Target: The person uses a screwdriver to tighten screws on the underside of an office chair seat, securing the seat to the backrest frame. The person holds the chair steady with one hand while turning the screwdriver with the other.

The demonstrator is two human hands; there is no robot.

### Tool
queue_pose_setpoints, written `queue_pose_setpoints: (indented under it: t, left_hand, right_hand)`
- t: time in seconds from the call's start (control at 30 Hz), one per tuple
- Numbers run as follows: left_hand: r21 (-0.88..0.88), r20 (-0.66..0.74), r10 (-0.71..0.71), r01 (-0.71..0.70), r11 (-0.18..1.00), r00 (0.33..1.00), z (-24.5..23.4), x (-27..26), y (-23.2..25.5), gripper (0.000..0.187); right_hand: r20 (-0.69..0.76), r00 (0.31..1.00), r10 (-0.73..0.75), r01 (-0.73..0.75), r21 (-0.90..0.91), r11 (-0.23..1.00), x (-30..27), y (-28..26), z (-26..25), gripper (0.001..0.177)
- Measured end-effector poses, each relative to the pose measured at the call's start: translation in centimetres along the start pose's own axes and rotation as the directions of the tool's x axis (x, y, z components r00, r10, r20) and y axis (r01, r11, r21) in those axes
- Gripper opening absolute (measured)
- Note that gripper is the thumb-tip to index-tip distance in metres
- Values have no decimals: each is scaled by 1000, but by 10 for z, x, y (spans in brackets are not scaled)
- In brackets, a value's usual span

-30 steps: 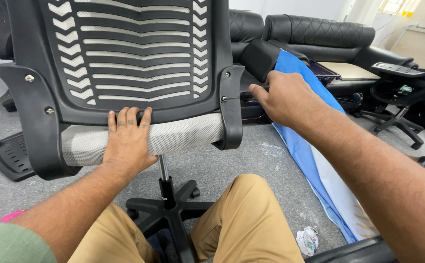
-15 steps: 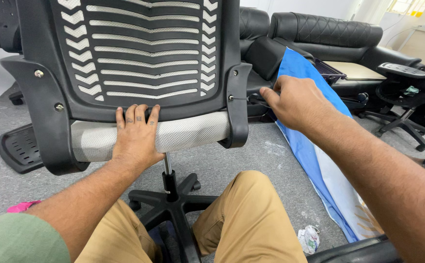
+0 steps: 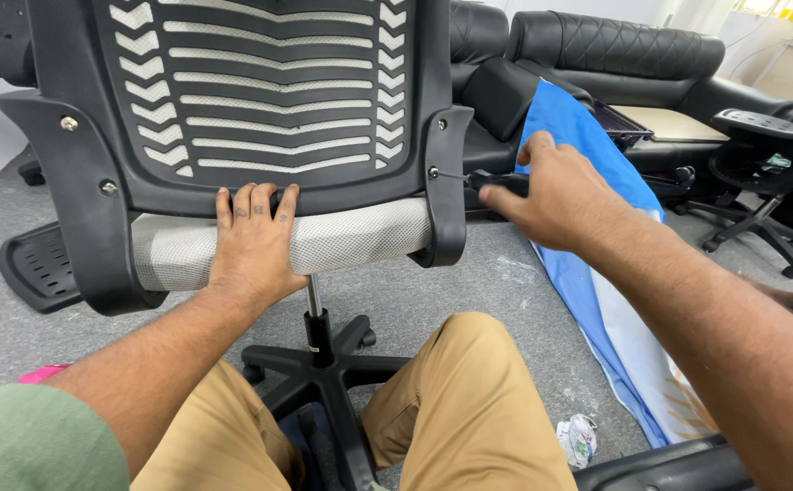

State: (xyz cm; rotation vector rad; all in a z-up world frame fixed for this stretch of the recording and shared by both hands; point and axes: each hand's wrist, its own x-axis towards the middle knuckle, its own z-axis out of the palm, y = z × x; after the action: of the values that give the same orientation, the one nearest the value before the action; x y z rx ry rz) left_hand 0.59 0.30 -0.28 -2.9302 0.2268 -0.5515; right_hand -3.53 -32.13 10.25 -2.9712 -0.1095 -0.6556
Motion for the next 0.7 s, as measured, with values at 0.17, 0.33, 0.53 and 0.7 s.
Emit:
queue_pose_setpoints:
  t: [0.17,0.33,0.53,0.7]
  left_hand:
    - [12,3,4,-4,1000,1000,0,1,0,129]
    - [6,3,3,-3,1000,1000,-1,1,0,129]
    - [-21,3,6,-6,1000,1000,-1,-1,0,130]
    - [-10,-2,2,-2,1000,1000,-2,-1,0,129]
  right_hand:
    - [-1,1000,-22,21,-39,999,0,-4,-1,64]
    - [54,990,127,-126,-34,991,0,-14,-16,46]
    - [-3,997,-74,73,-65,995,3,-20,-18,62]
    - [116,974,193,-184,-84,979,2,-22,-23,46]
